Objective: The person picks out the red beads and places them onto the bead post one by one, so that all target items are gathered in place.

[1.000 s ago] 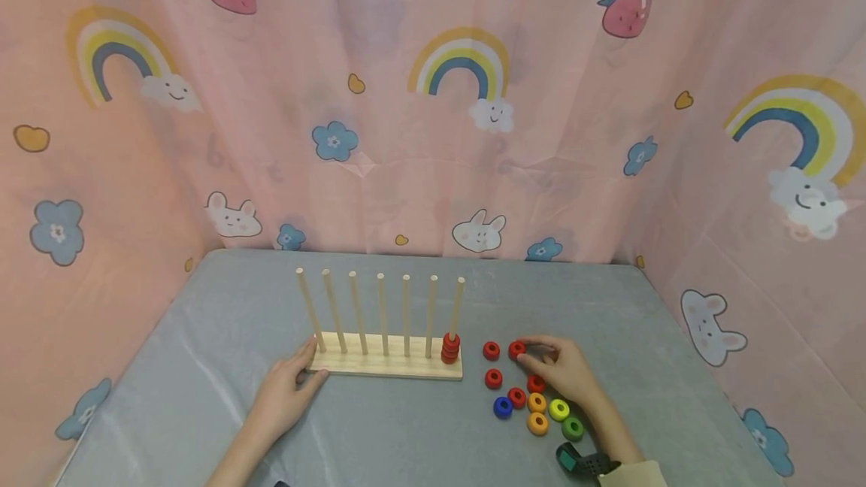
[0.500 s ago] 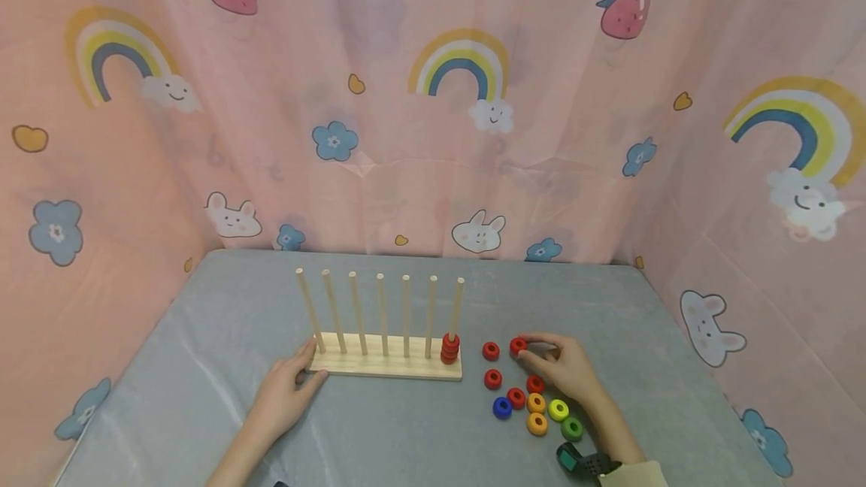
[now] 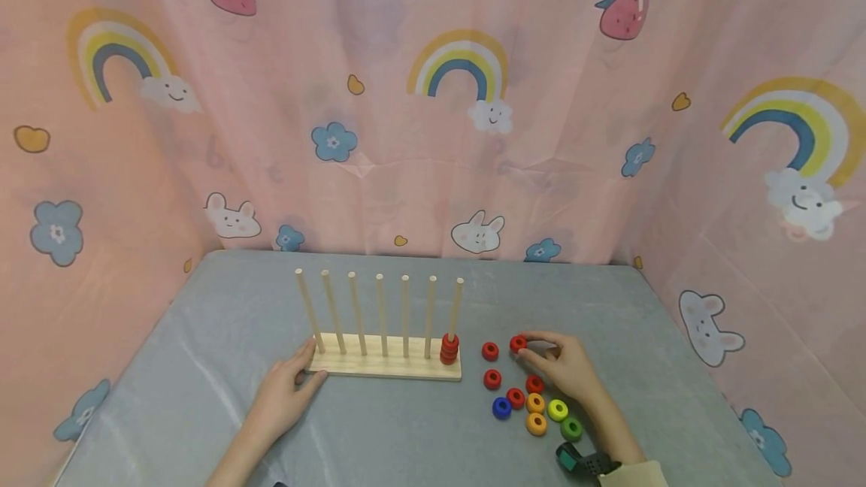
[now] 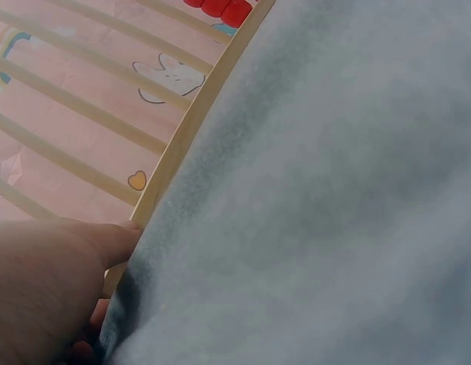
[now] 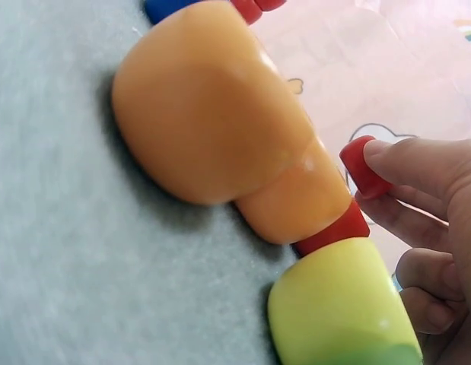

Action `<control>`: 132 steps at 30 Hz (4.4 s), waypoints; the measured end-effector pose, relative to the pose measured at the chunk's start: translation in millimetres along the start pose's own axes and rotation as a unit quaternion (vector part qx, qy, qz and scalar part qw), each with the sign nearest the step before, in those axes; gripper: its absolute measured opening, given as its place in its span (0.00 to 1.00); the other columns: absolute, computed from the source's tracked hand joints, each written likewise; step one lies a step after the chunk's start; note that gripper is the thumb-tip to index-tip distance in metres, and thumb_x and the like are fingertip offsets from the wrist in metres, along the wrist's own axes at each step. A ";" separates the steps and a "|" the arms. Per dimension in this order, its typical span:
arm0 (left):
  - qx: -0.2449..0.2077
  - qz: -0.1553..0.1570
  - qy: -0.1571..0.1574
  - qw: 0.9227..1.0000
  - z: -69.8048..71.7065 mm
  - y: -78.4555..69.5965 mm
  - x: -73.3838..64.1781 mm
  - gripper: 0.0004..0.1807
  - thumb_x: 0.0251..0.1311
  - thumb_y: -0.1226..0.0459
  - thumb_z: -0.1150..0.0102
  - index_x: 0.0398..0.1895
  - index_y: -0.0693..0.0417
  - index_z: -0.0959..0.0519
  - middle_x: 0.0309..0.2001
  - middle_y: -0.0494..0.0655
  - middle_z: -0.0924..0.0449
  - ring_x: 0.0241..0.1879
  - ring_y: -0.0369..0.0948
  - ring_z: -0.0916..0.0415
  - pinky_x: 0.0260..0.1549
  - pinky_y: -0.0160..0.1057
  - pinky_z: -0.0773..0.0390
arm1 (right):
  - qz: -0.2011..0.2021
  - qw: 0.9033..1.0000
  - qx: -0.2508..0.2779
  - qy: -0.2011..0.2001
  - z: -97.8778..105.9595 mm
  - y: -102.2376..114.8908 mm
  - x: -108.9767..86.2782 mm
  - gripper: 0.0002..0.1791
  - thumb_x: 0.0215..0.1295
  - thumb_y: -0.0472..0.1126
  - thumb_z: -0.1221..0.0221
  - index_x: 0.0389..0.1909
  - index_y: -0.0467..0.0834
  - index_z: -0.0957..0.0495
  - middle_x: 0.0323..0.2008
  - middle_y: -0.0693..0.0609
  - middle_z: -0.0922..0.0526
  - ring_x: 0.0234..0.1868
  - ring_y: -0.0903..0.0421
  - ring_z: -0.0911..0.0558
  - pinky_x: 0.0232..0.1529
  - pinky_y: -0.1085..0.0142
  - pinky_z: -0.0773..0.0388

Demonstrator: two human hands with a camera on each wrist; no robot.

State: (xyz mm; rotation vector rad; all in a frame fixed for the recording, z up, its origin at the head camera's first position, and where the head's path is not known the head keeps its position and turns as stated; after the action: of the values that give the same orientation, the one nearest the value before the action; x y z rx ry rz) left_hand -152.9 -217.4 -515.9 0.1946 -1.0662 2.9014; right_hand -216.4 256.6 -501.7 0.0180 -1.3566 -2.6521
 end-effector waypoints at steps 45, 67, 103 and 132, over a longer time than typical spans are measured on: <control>0.003 -0.004 -0.005 1.000 1.0 -1.3 1.2 0.35 0.70 0.61 0.31 0.76 0.66 0.31 0.73 0.63 0.29 0.31 0.40 0.37 0.34 0.40 0.34 | 0.067 0.996 0.009 -0.059 18.1 58.8 -11.6 0.15 0.68 0.40 0.28 0.54 0.43 0.12 0.13 0.57 0.41 0.13 0.64 0.45 0.14 0.68 0.43; 0.002 0.003 0.000 1.000 0.6 -0.7 -0.5 0.36 0.70 0.61 0.31 0.77 0.65 0.32 0.73 0.64 0.29 0.31 0.41 0.38 0.33 0.39 0.34 | 0.080 0.995 0.000 -0.059 12.7 54.8 -10.9 0.14 0.68 0.45 0.27 0.53 0.49 0.11 0.19 0.52 0.31 0.12 0.64 0.43 0.14 0.68 0.42; -0.004 0.011 0.005 1.000 0.0 -0.9 0.1 0.37 0.71 0.61 0.32 0.77 0.65 0.33 0.26 0.43 0.35 0.30 0.41 0.41 0.30 0.37 0.38 | 0.095 0.994 -0.018 -0.050 5.1 71.7 3.0 0.15 0.68 0.43 0.27 0.54 0.46 0.12 0.14 0.57 0.40 0.14 0.63 0.43 0.16 0.68 0.43; -0.010 0.018 0.009 1.000 1.2 -1.8 0.0 0.37 0.71 0.60 0.31 0.78 0.64 0.33 0.26 0.43 0.34 0.30 0.41 0.41 0.31 0.37 0.38 | 0.138 0.989 0.022 -0.049 -6.4 90.0 11.5 0.14 0.67 0.42 0.26 0.52 0.46 0.11 0.17 0.57 0.36 0.13 0.66 0.44 0.17 0.69 0.46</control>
State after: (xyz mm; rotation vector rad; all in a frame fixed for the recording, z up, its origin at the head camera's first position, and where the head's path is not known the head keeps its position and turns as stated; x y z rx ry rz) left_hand -152.6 -216.8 -513.8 0.1493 -1.1069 2.9180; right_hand -214.7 198.0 -432.1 -0.2783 -1.3362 -2.4210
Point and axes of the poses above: each hand's wrist, its own x-axis towards the middle knuckle, its own z-axis out of the back of the hand, y = z × x, the point moved 1 cm from there along x, towards the middle knuckle
